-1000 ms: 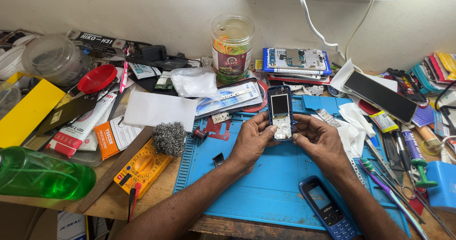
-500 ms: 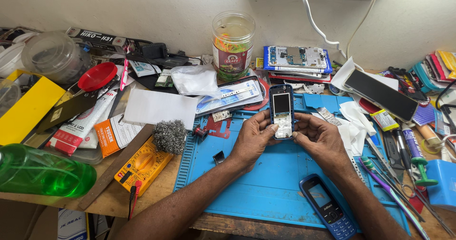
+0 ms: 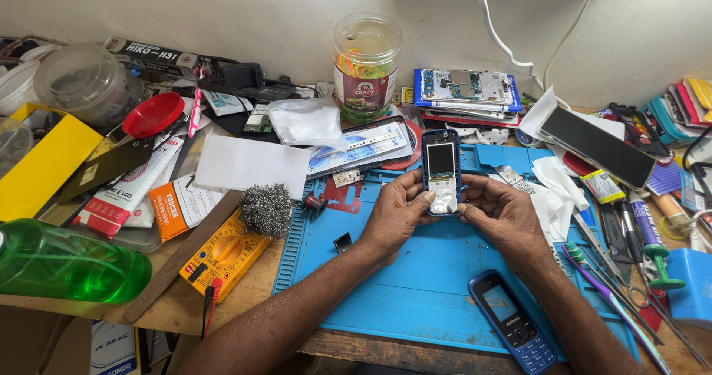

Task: The person cleans the internal components of a disassembled mobile phone with a tissue, then reassembles the phone. They connect a charging cable to test the device, and the screen lights up to show the charging status. Finally, the person places the phone on the workbench.

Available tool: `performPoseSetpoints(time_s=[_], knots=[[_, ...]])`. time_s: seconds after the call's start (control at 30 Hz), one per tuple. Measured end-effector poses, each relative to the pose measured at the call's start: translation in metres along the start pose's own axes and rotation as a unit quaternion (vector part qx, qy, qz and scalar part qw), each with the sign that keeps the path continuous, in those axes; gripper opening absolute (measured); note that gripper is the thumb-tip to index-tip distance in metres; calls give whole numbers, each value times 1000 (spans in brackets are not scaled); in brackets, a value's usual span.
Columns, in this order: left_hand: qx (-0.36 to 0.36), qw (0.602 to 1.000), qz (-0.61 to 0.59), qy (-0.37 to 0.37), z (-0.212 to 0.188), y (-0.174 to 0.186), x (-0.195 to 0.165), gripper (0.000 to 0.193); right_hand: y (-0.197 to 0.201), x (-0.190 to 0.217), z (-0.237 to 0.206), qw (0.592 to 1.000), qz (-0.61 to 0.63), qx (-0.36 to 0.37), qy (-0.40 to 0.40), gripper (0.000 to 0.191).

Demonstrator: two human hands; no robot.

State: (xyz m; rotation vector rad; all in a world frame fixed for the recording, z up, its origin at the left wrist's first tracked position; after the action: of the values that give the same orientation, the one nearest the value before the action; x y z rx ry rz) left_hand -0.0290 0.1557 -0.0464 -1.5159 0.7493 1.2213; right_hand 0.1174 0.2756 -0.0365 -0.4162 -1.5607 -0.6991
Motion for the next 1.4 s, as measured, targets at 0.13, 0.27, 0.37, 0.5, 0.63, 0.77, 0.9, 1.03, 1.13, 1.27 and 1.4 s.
performPoseSetpoints(time_s=[0.13,0.27,0.37,0.5,0.63,0.77,0.9,1.03,1.13,1.27,1.4], knots=[[-1,1000,-5,3,1,0,2,40,-1,2,-1,1000,-7,-5,-1,49],[5,1000,-18,-4,0,-2,4,40,-4,9,-4,998,-50,-28,17,50],[13,999,-30,-18,-1,-4,2,37,-7,16,-7,993,-74,-52,74,48],[7,1000,-18,-8,-1,-5,0,34,-8,24,-14,959,-219,-127,127,35],[7,1000,-26,-4,-1,-5,1,35,-13,29,-20,920,-323,-146,166,30],[4,999,-45,-7,-1,-4,3,33,-22,34,-28,907,-310,-108,265,28],[2,998,-54,-16,-1,-4,1,31,-29,40,-34,872,-341,-92,338,33],[14,998,-64,-16,-3,-6,-1,34,-32,44,-35,846,-362,-83,382,26],[13,997,-80,-19,-4,-5,-2,36,-32,46,-36,842,-367,-76,389,24],[2,995,-95,-11,-2,-3,-5,40,-32,48,-38,835,-382,-76,389,22],[-7,993,-120,-2,-2,-1,-6,41,-26,47,-39,869,-322,-86,367,21]])
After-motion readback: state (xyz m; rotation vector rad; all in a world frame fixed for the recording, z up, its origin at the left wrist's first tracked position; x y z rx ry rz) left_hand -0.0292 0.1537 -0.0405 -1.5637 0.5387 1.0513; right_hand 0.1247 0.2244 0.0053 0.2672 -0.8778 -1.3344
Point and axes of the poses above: each hand's wrist, its own z-axis towards the middle knuckle, its own y-axis out of the back of the hand, x = y × z, the point moved 3 cm from there along z, towards the middle knuckle, and after that the axes turned 2 degrees about x, right-handed, at the moved point
